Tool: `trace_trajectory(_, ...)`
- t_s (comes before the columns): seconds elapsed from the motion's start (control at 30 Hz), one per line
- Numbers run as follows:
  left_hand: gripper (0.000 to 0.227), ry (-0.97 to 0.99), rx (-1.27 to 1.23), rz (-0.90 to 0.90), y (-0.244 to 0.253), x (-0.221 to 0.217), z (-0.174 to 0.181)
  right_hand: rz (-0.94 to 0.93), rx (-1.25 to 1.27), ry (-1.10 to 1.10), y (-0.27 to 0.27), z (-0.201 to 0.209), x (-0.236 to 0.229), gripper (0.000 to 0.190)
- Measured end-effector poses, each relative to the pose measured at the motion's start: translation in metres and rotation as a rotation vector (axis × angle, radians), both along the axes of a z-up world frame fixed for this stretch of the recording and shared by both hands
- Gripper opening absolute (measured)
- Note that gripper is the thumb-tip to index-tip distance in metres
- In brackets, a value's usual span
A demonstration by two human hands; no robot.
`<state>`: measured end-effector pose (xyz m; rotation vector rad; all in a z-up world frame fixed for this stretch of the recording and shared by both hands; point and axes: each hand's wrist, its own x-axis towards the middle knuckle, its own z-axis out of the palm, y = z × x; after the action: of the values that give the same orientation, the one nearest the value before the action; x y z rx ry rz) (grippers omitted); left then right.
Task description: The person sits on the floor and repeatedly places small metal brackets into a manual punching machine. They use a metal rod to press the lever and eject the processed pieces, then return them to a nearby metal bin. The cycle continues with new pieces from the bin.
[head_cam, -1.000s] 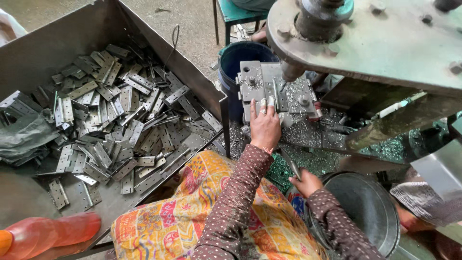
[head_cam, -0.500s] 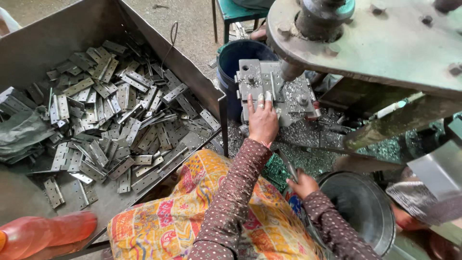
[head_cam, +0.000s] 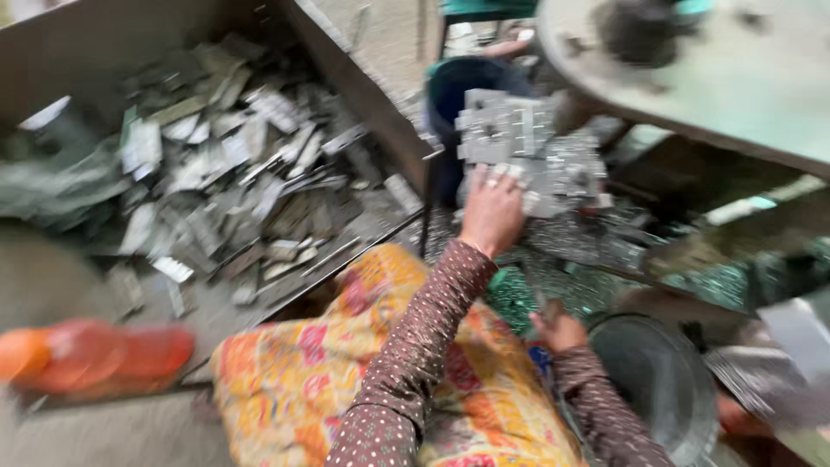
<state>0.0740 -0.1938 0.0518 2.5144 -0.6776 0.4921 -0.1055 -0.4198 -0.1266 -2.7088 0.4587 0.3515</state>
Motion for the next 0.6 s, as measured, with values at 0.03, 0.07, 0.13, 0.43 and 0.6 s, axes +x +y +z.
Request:
trace_trajectory(0.03,0.034,0.008,-0.061,-0.046,0.015,-0.011,-0.002,-0.012,0.069,0.035,-0.004,0.009,0.004,0.056)
trace_trajectory(0.07,0.036,-0.052,-0.103,-0.02,0.034,-0.025,-0.007,0.008,0.051,0.041,-0.008,0.023,0.007,0.058)
trace_trajectory(0.13,0.041,-0.182,-0.178,0.014,0.066,-0.053,-0.022,-0.018,0.026,-0.032,-0.014,0.061,0.013,0.059)
trace_trajectory(0.43,0.033,0.206,0.114,0.933,0.297,-0.108,-0.14,0.124,0.049,-0.553,-0.011,0.158,0.031,0.029)
trace_trajectory(0.6,0.034,0.373,0.103,1.034,0.347,-0.108,-0.18,0.11,-0.024,-0.533,-0.019,0.151,0.028,0.027)
